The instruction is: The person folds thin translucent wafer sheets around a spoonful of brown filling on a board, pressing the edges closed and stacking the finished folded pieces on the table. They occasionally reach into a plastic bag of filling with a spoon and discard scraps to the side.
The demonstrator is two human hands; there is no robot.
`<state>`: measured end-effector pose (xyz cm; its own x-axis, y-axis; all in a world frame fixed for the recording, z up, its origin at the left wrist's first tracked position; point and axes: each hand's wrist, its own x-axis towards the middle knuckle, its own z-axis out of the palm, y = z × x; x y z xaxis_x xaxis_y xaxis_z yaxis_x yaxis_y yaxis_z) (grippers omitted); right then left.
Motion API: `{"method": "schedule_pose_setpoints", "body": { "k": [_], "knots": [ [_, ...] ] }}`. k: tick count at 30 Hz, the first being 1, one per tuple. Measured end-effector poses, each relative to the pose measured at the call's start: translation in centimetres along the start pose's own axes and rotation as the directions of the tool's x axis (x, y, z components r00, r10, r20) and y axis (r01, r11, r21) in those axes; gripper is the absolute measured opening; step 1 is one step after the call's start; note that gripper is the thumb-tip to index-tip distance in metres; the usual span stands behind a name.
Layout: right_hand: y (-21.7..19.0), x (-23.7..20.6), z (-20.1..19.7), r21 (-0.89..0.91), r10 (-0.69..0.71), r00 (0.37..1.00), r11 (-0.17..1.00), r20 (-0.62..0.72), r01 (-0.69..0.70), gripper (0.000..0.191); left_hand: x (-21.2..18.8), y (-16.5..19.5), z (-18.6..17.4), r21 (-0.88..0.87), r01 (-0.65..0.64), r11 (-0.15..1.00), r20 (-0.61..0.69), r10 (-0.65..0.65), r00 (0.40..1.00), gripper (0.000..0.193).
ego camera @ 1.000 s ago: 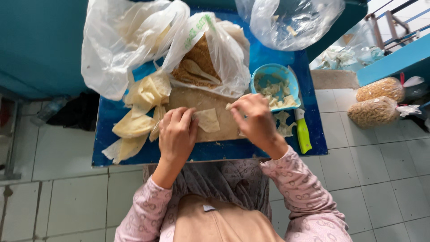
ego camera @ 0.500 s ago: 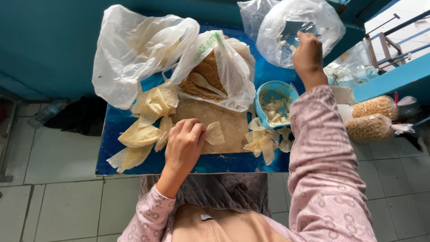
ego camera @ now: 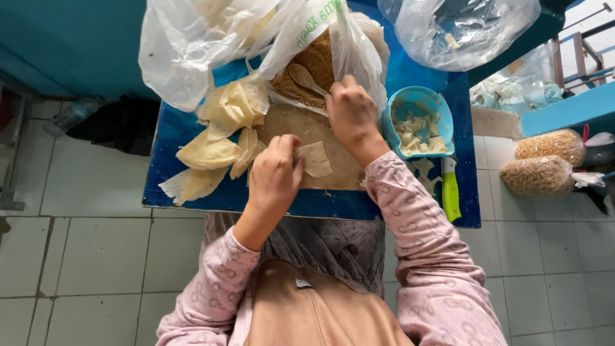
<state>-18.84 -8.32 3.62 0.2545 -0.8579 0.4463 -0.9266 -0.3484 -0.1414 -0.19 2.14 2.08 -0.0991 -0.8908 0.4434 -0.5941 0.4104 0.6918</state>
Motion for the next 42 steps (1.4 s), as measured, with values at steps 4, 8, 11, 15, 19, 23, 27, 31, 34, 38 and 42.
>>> {"method": "schedule_pose_setpoints", "body": {
  "k": [4,8,11,15,19,23,27,31,34,38,42],
  "knots": [
    [-0.3,1.1,0.9,-0.06,0.033,0.999,0.998,0.025,-0.031,0.014,0.2,0.4,-0.2,0.127,0.079,0.989,0.069,-0.088,0.994,0.021],
    [0.1,1.4,-0.7,0.122,0.142,0.99,0.983,-0.006,-0.14,0.009,0.6,0.5,-0.1,0.073,0.118,0.99,0.094,-0.124,0.988,0.017],
    [0.3,1.3,-1.8,0.329,0.263,0.964,0.915,-0.045,-0.234,0.006,0.1,0.4,0.0,-0.013,0.111,0.994,0.055,-0.11,0.992,0.012],
    [-0.5,1.6,-1.4,0.407,0.253,0.949,0.9,-0.189,-0.159,0.005,-0.3,0.1,-0.1,-0.044,0.136,0.99,0.027,-0.135,0.991,0.009],
    [-2.1,2.9,-0.3,0.572,0.407,0.909,0.768,-0.092,-0.286,0.01,-0.5,0.1,-0.4,-0.047,0.154,0.987,0.019,-0.153,0.988,0.007],
    [-3.0,4.2,-0.2,0.741,0.536,0.842,0.54,0.063,-0.399,0.013,-0.9,0.3,-1.1,-0.066,0.21,0.975,0.031,-0.209,0.977,0.01],
    [-1.6,3.8,-0.7,0.768,0.601,0.79,0.446,0.123,-0.459,0.013,-0.9,0.3,-1.7,-0.065,0.226,0.972,0.045,-0.223,0.974,0.012],
    [0.1,1.0,-1.4,0.84,0.625,0.768,0.335,0.142,-0.428,0.011,-1.0,0.3,-1.9,-0.07,0.216,0.974,0.02,-0.215,0.976,0.012],
    [1.1,-2.4,-2.7,0.886,0.558,0.809,0.263,0.183,-0.382,0.011,-1.2,0.3,-1.9,-0.086,0.217,0.972,0.018,-0.216,0.976,0.01],
    [0.5,-7.7,-4.5,0.899,0.494,0.824,0.168,0.279,-0.404,0.012,-1.4,0.2,-2.1,-0.118,0.21,0.971,0.01,-0.21,0.978,0.007],
    [-1.8,-11.9,-5.7,0.842,0.492,0.819,0.272,0.295,-0.466,0.013,-1.6,0.1,-2.1,-0.143,0.177,0.974,-0.031,-0.183,0.983,0.007]
  ]
}}
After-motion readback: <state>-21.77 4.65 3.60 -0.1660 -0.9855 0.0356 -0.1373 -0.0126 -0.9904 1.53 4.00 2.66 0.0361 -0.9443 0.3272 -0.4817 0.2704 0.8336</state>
